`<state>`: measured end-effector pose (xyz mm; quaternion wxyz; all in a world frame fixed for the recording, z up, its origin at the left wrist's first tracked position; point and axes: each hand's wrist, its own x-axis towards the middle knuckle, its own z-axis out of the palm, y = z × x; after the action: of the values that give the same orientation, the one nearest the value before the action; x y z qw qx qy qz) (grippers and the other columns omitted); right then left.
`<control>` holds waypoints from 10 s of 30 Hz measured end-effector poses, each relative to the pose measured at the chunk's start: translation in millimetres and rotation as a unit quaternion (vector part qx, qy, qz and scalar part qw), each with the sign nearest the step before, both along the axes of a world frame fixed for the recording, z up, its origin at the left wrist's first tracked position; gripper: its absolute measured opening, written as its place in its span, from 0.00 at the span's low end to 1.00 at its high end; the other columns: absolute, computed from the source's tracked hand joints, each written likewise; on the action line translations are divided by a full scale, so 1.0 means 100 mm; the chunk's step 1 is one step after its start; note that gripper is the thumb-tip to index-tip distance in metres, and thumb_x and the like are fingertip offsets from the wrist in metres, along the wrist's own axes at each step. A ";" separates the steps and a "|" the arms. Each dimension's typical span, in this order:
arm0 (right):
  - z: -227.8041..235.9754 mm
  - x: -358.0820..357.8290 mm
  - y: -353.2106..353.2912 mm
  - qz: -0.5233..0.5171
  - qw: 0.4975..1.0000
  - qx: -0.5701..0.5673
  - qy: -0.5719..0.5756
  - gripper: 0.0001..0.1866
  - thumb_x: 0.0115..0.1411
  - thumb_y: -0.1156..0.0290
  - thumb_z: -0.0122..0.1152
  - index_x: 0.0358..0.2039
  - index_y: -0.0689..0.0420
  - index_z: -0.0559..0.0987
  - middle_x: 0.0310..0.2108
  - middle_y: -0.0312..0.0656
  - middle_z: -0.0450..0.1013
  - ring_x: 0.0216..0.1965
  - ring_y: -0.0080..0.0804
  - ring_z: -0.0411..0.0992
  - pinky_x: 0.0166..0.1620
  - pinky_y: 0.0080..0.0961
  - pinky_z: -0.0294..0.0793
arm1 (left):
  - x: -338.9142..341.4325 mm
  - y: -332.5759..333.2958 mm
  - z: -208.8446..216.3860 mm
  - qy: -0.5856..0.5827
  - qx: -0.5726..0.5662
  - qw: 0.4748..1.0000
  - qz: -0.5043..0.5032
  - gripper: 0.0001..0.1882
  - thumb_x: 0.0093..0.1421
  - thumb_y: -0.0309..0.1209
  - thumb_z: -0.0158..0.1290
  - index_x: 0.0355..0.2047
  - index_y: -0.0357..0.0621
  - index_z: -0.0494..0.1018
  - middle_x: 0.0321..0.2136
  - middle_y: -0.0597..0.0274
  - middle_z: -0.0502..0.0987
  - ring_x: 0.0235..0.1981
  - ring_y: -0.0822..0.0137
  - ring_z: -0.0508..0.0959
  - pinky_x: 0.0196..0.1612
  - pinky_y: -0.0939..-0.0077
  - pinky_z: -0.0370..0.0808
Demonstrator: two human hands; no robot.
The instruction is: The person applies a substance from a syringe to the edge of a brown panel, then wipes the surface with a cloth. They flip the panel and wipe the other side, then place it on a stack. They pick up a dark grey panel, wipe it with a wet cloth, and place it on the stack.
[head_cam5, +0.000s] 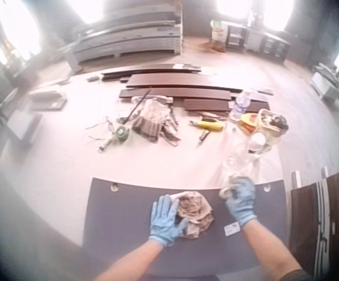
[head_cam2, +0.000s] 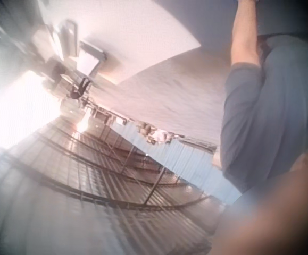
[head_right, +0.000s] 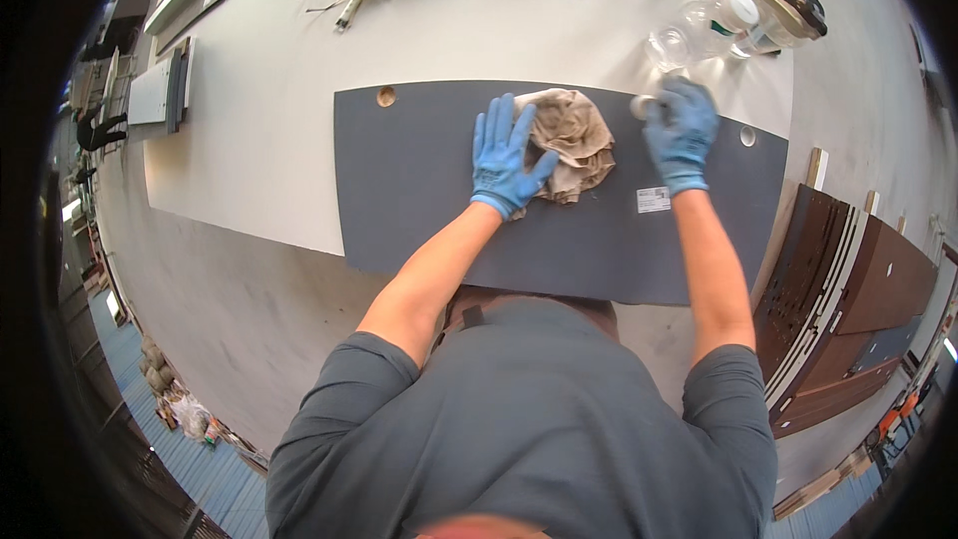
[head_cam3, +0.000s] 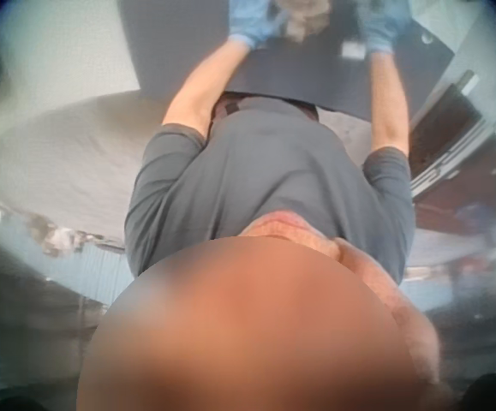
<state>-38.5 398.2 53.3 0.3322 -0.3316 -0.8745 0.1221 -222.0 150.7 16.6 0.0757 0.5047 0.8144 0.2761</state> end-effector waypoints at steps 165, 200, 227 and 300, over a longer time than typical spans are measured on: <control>-0.46 -3.03 -4.13 0.315 0.946 0.062 -0.055 0.24 0.64 0.59 0.64 0.56 0.57 0.80 0.64 0.46 0.74 0.70 0.52 0.66 0.74 0.57 0.59 | -1.14 -4.01 -0.09 -0.765 0.102 0.464 0.435 0.34 0.72 0.59 0.53 0.66 0.47 0.69 0.61 0.56 0.76 0.61 0.49 0.77 0.59 0.42 0.77; -0.61 -4.04 -3.39 0.198 0.967 0.092 -0.128 0.25 0.68 0.57 0.57 0.61 0.55 0.79 0.67 0.47 0.71 0.73 0.49 0.62 0.76 0.55 0.51 | -1.13 -4.08 -0.15 -0.757 0.108 0.488 0.421 0.35 0.70 0.59 0.56 0.64 0.44 0.71 0.60 0.53 0.77 0.59 0.48 0.78 0.61 0.41 0.74; -0.57 -2.76 -2.45 0.158 0.984 -0.003 -0.083 0.26 0.58 0.53 0.68 0.52 0.56 0.81 0.57 0.50 0.76 0.61 0.50 0.72 0.68 0.45 0.67 | -1.18 -4.11 -0.20 -0.761 0.064 0.501 0.407 0.37 0.71 0.61 0.52 0.69 0.49 0.67 0.66 0.54 0.73 0.65 0.48 0.72 0.67 0.39 0.65; -0.31 2.90 -0.49 -0.209 0.954 0.045 -0.211 0.32 0.67 0.57 0.62 0.66 0.63 0.72 0.72 0.53 0.64 0.76 0.55 0.57 0.74 0.53 0.57 | -1.12 -3.62 -0.18 -0.653 0.129 0.436 0.606 0.29 0.73 0.50 0.45 0.65 0.47 0.73 0.66 0.58 0.75 0.68 0.53 0.71 0.73 0.50 0.66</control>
<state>251.5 349.1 22.4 0.1724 -0.5099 -0.8405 -0.0626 -334.4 -211.5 -1.0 0.3325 -0.4443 0.5756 0.6006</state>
